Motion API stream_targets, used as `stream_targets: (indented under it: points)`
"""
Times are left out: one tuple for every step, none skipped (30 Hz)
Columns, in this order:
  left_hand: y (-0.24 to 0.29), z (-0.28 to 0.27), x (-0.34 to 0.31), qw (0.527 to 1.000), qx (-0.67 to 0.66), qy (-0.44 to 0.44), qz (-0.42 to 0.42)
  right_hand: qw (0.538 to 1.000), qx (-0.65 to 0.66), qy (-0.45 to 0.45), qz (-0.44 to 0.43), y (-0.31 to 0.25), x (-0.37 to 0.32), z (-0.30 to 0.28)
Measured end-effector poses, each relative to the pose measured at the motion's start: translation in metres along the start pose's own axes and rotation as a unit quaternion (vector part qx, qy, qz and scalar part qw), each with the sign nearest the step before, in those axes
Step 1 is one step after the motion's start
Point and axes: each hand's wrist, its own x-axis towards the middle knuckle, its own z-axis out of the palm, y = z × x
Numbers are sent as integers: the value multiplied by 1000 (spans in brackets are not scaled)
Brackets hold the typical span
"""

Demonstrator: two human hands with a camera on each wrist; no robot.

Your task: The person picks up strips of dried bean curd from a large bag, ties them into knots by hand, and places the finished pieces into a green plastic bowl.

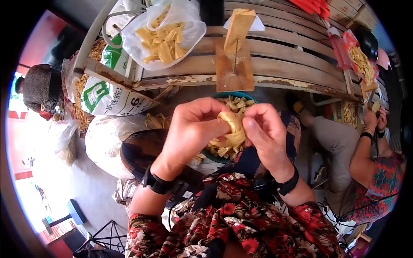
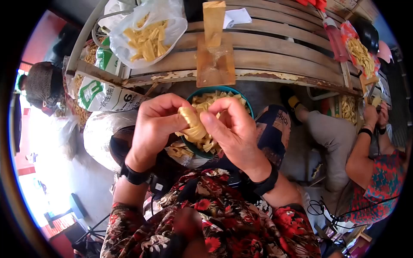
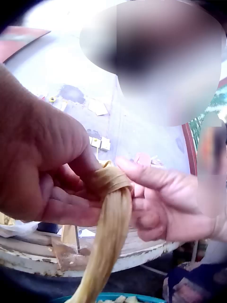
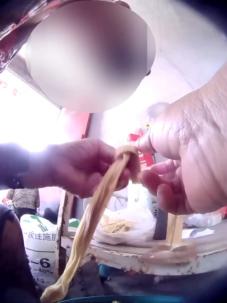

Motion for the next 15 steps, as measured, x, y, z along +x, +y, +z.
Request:
stream_targets:
  points:
    - [-4,0,-2,999,40,32,2,999,-31,-11,2,1,-1,2]
    - [-14,-2,-2,985,145,53,74,998,-63,-21,9,-4,-5,4]
    - [-20,0,-4,982,156,53,89,995,-97,-28,16,-6,-8,7]
    - [-25,2,-5,979,166,51,109,995,-88,-11,41,-7,-11,10]
    - [-27,3,-7,974,179,52,128,996,-68,1,61,-8,-12,10]
    - [-28,3,-10,959,227,34,164,996,-47,12,81,-9,-12,10]
    - [-28,3,-14,973,186,37,131,994,-25,23,100,-10,-12,10]
    - [-29,4,-19,984,143,40,98,987,32,15,157,-13,-11,6]
    - [-30,6,-23,992,99,43,64,973,128,-8,192,-13,-11,1]
    - [-27,3,-23,998,36,37,46,948,221,-32,226,-11,-12,-5]
    - [-25,-1,-23,999,-24,36,8,913,313,-55,257,-10,-14,-7]
    - [-23,-1,-27,998,-57,25,-18,883,367,-78,281,-13,-19,-4]
    - [-19,0,-30,995,-89,12,-43,878,388,-108,258,-15,-22,-4]
    - [-11,-1,-33,991,-81,-49,-97,872,408,-139,233,-17,-24,-5]
    - [0,-2,-36,979,-75,-109,-152,864,425,-168,210,-19,-26,-7]
